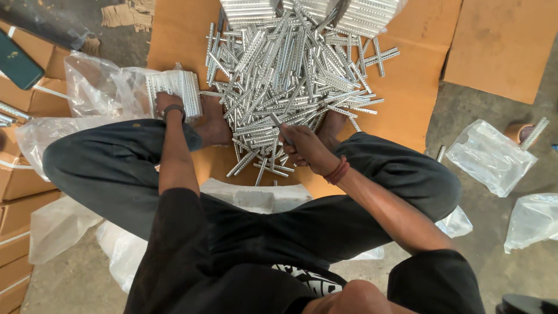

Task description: The person sits cross-legged on the floor and repeatedly picks up small metal rods from a large pile, briefly handling them before placing them into a separate stack. The person continues this repetitive sorting process throughout the clip.

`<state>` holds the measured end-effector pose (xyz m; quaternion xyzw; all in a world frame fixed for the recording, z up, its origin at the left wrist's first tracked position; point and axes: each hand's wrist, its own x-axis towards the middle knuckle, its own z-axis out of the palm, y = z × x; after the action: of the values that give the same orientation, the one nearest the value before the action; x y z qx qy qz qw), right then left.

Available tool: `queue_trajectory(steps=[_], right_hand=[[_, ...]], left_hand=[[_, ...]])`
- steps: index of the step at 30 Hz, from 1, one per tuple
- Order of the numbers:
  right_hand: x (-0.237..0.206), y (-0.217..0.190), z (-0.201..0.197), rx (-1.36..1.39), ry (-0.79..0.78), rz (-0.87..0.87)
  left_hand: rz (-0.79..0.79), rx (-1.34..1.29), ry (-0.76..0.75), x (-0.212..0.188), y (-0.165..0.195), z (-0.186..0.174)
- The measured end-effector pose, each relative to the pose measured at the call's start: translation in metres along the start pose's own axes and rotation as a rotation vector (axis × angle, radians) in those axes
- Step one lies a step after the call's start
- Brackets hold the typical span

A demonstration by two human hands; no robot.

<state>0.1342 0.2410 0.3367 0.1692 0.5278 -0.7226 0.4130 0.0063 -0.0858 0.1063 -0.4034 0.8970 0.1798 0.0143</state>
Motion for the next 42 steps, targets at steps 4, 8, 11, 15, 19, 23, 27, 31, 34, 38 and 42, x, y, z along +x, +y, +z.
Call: queue_trajectory(steps=[4, 8, 11, 15, 19, 23, 27, 31, 34, 38, 42], right_hand=[[0.001, 0.000, 0.000, -0.011, 0.049, 0.044], [0.001, 0.000, 0.003, -0.104, 0.039, -0.043], [-0.001, 0.001, 0.008, -0.235, -0.020, -0.370], [-0.014, 0.000, 0.012, -0.759, 0.149, -0.725], [-0.024, -0.007, 0.018, -0.828, 0.200, -0.762], [-0.022, -0.006, 0.018, -0.853, 0.238, -0.761], [-0.010, 0.009, 0.010, -1.085, 0.375, -1.028], [0.001, 0.014, -0.003, 0.074, -0.259, -0.168], [-0.009, 0.012, -0.008, 0.326, -0.378, 0.156], [-0.014, 0.000, -0.004, 0.195, -0.178, 0.106], [-0.013, -0.010, -0.002, 0.218, -0.108, -0.017]], left_hand=[[0.222, -0.277, 0.307, -0.030, 0.005, -0.033], [0.419, -0.652, 0.602, -0.053, 0.028, -0.077], [0.295, -1.269, 0.176, -0.072, 0.055, -0.104], [-0.022, -2.144, -0.729, -0.115, 0.077, -0.121], [-0.177, -2.273, -0.994, -0.164, 0.090, -0.120], [-0.083, -2.211, -1.042, -0.199, 0.104, -0.123], [0.054, -2.190, -1.007, -0.230, 0.110, -0.126], [0.086, -2.303, -1.345, -0.224, 0.112, -0.114], [0.187, -2.371, -1.415, -0.187, 0.111, -0.090], [-0.027, -1.297, -0.797, -0.144, 0.101, -0.038], [0.331, -1.043, 0.189, -0.077, 0.071, -0.001]])
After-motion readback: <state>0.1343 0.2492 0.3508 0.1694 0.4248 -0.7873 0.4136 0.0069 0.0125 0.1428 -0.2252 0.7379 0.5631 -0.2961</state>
